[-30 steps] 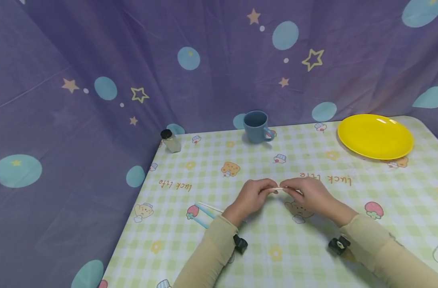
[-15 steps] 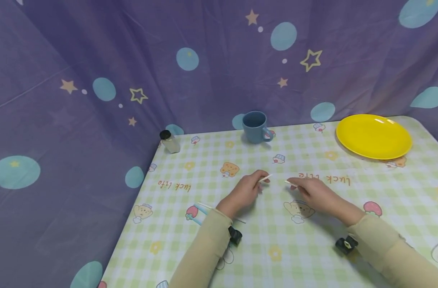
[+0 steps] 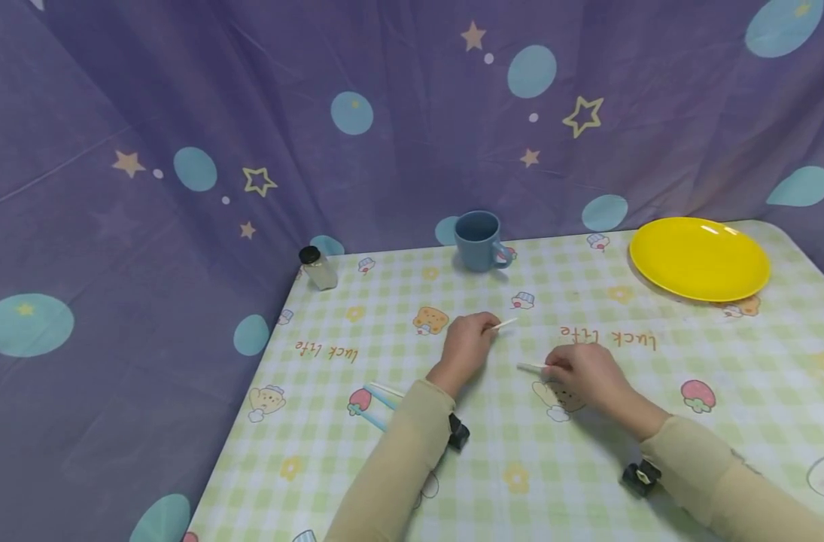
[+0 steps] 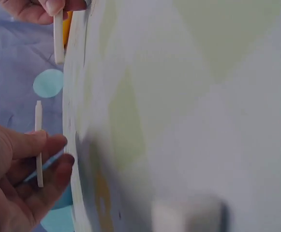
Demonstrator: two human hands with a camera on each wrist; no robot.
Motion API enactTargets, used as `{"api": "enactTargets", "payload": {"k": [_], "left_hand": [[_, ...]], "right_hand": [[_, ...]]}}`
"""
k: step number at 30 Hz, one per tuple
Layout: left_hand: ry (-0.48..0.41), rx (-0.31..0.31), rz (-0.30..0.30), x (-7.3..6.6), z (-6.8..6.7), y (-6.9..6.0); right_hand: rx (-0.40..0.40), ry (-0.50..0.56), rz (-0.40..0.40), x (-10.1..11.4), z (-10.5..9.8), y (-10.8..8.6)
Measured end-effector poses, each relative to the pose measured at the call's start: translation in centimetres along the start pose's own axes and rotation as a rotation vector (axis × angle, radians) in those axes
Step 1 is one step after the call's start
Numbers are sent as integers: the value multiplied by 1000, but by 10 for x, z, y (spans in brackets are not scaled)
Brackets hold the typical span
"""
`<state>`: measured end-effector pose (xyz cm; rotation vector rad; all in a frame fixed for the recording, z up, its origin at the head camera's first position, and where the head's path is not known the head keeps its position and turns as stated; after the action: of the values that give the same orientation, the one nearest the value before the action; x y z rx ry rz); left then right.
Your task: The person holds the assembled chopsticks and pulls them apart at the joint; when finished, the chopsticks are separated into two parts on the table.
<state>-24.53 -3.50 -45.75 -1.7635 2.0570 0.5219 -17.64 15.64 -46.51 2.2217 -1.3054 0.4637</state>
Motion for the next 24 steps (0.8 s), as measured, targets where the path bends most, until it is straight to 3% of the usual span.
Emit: {"api": "enactTargets", "payload": {"k": [5,11,24], "left_hand": [[20,-38,-70,-5,5,5],[15,-1,-112,-5,12,11],[46,22,-107,-5,19,20]], "right_hand": [[16,37,78,1,3,-3],[70,61,129,2,8,-4],[115,29,113,1,10,1]]}}
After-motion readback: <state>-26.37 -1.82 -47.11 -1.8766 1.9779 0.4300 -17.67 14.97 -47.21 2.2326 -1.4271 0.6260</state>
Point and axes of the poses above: each hand's wrist, its own y-axis towards the middle knuckle, its own z-axis out of the palm, x = y × z, the point moved 3 cm from there along y, towards the middle knuckle, and after that the axes turned 10 degrees about -z, right-handed, at the moved point
